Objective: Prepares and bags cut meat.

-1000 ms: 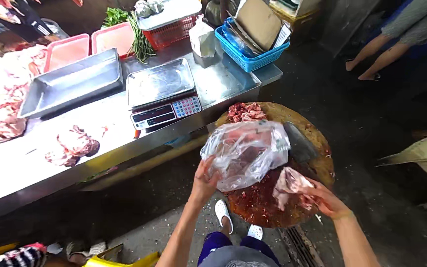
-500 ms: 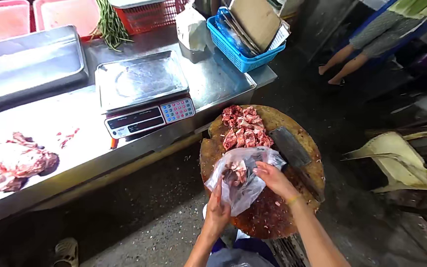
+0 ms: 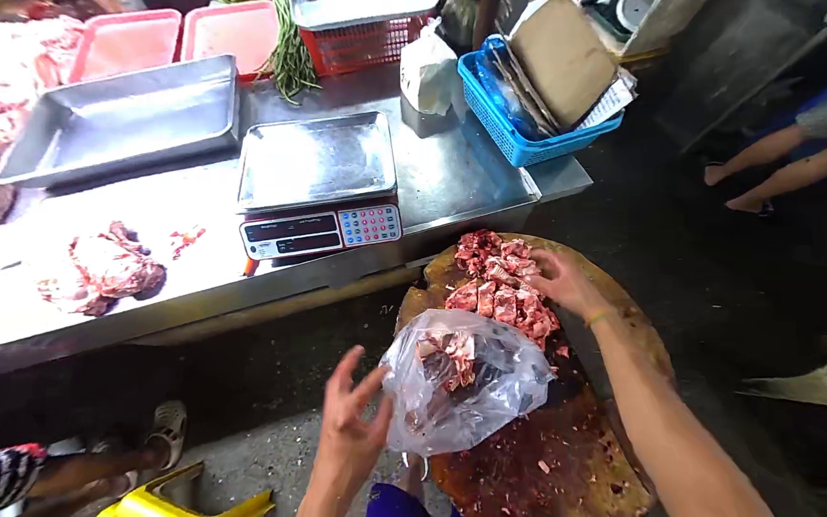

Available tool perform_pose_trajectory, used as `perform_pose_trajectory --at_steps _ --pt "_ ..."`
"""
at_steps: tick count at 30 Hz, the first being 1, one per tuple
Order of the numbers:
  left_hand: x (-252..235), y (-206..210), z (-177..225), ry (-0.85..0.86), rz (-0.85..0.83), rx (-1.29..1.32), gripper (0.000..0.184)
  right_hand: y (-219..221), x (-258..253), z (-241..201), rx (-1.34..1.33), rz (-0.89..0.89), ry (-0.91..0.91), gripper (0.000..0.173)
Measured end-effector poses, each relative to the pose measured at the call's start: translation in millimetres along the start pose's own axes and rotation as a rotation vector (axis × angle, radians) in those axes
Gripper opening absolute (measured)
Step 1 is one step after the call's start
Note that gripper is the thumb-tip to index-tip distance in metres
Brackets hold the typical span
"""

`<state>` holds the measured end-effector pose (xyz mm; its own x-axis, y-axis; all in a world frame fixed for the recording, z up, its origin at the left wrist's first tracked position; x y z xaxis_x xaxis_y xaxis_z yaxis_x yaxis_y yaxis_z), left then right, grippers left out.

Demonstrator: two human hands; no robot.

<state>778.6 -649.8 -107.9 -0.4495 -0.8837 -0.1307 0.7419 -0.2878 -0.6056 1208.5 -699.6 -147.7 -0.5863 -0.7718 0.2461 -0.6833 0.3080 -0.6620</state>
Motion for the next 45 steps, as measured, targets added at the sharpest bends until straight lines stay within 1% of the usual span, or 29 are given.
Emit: perform_pose_trajectory --at_steps 1,2,3,4,5,6,7,8,10,12,16,19,20,21,22,23,25,26,27,29,31,32,34,35,37,39,40,42,45 --pt "-14.3 -9.3 22.7 0.096 0.126 -0.068 0.032 6.3 -29.0 11.1 0.064 -0.052 0.026 0.075" --pt "-31.9 -7.8 49.7 0.173 0.178 -0.104 0.033 14.5 -53.8 22.9 0.109 -0.103 0.050 0.086" --pt "-52.0 6.5 76.3 0.213 0.141 -0.081 0.035 22.1 -74.0 33.9 0.130 -0.144 0.063 0.089" --pt "-73.6 33.8 97.4 0.213 0.015 -0.033 0.039 28.7 -88.1 42.6 0.129 -0.172 0.067 0.085" --pt "-97.3 71.4 109.4 0.176 -0.178 -0.029 0.045 34.3 -97.9 49.4 0.133 -0.184 0.062 0.078" --pt "-120.8 114.6 110.6 0.126 -0.376 -0.120 0.056 38.1 -103.9 53.7 0.143 -0.191 0.053 0.071" --pt "-141.3 157.0 101.4 0.080 -0.537 -0.265 0.068 40.9 -105.1 57.8 0.148 -0.205 0.053 0.068" --pt "-157.4 193.4 84.3 0.035 -0.652 -0.401 0.082 42.1 -102.6 61.3 0.145 -0.222 0.064 0.068" --pt "-172.1 239.6 45.9 -0.036 -0.778 -0.577 0.099 40.7 -91.2 65.9 0.111 -0.234 0.084 0.066" --pt "-169.1 258.4 27.0 -0.020 -0.820 -0.667 0.105 39.0 -83.6 68.3 0.059 -0.198 0.077 0.063" --pt "-148.5 264.5 25.6 0.103 -0.799 -0.655 0.094 45.1 -62.3 73.1 -0.091 -0.163 0.062 0.057" --pt "-153.2 264.6 30.2 0.145 -0.754 -0.602 0.094 43.3 -56.6 72.6 -0.187 -0.212 0.061 0.047" --pt "-154.8 264.8 30.6 0.159 -0.736 -0.592 0.092 42.9 -56.6 71.9 -0.201 -0.238 0.061 0.048" --pt "-154.7 265.2 30.7 0.178 -0.717 -0.584 0.095 43.1 -56.4 70.3 -0.218 -0.268 0.062 0.049" --pt "-152.7 266.3 30.7 0.204 -0.695 -0.578 0.096 44.2 -55.7 68.4 -0.235 -0.296 0.056 0.053" --pt "-148.9 268.2 31.0 0.231 -0.669 -0.577 0.096 46.1 -54.1 67.8 -0.228 -0.320 0.052 0.063" --pt "-141.2 274.4 36.9 0.273 -0.625 -0.558 0.098 51.1 -53.6 71.7 -0.120 -0.306 0.066 0.088" --pt "-137.8 277.3 40.1 0.317 -0.601 -0.549 0.094 54.2 -54.4 74.8 -0.065 -0.279 0.071 0.095" --pt "-136.0 278.8 41.8 0.351 -0.599 -0.538 0.091 56.9 -55.2 76.5 -0.048 -0.256 0.076 0.096" --pt "-137.9 279.5 39.8 0.374 -0.658 -0.538 0.097 58.5 -53.7 77.7 -0.127 -0.249 0.101 0.089" --pt "-145.0 281.3 36.7 0.377 -0.728 -0.532 0.102 56.9 -50.3 77.8 -0.296 -0.268 0.131 0.079" --pt "-147.7 282.6 35.4 0.373 -0.767 -0.527 0.102 57.1 -47.5 78.4 -0.372 -0.286 0.152 0.077" --pt "-154.9 283.3 32.8 0.378 -0.786 -0.492 0.091 57.8 -43.6 76.2 -0.483 -0.297 0.190 0.075" --pt "-157.0 283.4 30.0 0.373 -0.777 -0.478 0.084 59.2 -41.7 75.5 -0.515 -0.286 0.203 0.074" --pt "-160.0 282.6 27.3 0.353 -0.771 -0.460 0.079 60.4 -39.0 73.6 -0.566 -0.249 0.215 0.072" --pt "-162.1 282.1 28.8 0.343 -0.753 -0.445 0.081 60.2 -38.0 73.9 -0.640 -0.226 0.224 0.071" --pt "-163.6 282.2 30.9 0.323 -0.747 -0.432 0.087 60.6 -37.9 76.0 -0.695 -0.206 0.238 0.070" --pt "-168.4 281.8 34.8 0.226 -0.735 -0.356 0.102 63.1 -36.9 78.7 -0.821 -0.177 0.275 0.068" --pt "-177.3 287.1 29.1 -0.053 -0.750 -0.137 0.121 66.3 -35.7 81.1 -0.873 -0.180 0.286 0.072"
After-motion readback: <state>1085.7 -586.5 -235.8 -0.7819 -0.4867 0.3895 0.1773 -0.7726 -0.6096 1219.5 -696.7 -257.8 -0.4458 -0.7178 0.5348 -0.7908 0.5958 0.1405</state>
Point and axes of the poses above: each hand's wrist, its own x-axis away from the middle knuckle, its own y-axis out of the palm, z = x × y, the point moved 6 cm from there along -x, towards the middle knuckle, and after that the axes turned 6 degrees about z, right-handed, at the moved point
